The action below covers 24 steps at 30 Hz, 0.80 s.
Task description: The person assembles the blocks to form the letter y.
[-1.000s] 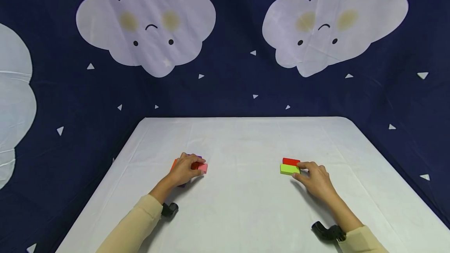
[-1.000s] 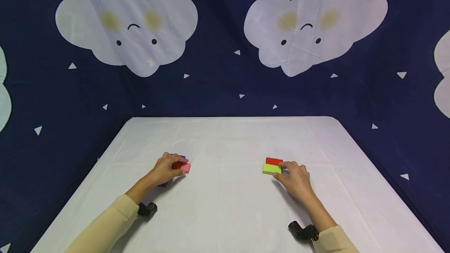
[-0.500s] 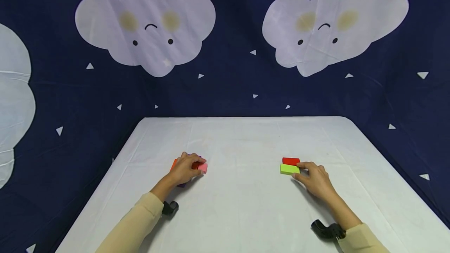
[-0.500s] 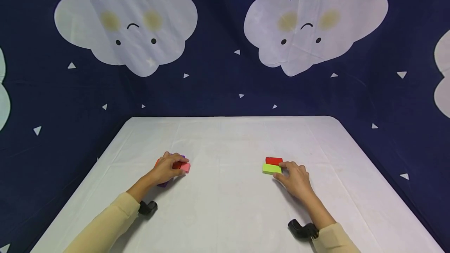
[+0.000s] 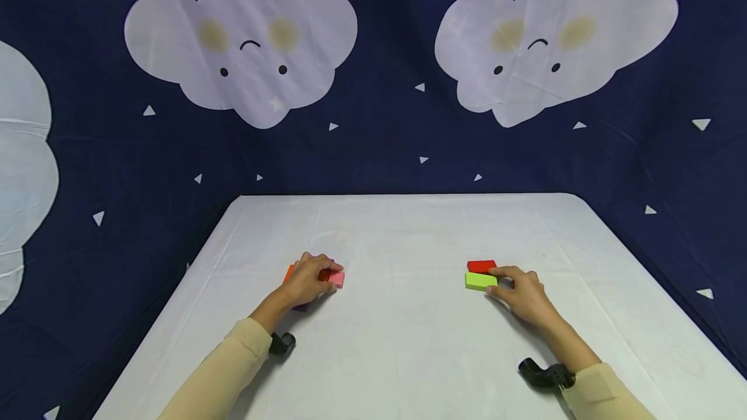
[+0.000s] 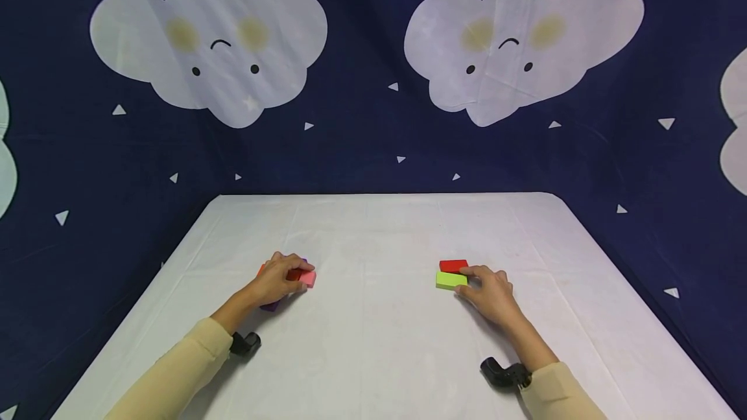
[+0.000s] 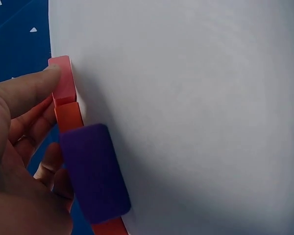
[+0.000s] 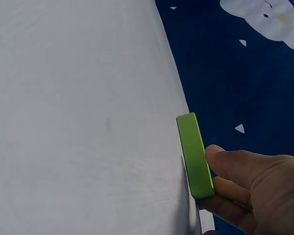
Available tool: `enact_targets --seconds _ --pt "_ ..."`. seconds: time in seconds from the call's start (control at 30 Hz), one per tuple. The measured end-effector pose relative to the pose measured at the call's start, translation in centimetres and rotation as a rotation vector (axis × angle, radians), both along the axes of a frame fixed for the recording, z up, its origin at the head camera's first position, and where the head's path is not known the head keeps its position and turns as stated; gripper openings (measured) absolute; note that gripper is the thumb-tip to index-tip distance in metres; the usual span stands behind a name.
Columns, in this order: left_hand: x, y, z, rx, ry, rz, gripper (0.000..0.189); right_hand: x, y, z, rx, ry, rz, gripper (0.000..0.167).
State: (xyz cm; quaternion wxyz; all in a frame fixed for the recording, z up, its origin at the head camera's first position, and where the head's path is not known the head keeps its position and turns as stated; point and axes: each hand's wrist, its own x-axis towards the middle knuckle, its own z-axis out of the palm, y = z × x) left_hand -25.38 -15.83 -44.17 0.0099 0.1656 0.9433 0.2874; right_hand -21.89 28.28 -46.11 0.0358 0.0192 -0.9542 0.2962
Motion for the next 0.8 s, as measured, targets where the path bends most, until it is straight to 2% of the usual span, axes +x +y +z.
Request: enact_targets --seconds 0.33,0.8 --pt "-0.08 0.02 0.03 -0.011 0.001 -0.006 0.035 -0.29 0.29 -0.21 -0.026 -0.021 0.033 0.043" --pt "-0.15 0.00 -0.13 -0.005 0.013 -0.012 0.034 -0.42 0.35 -0.60 -0.032 0.045 0.053 0.037"
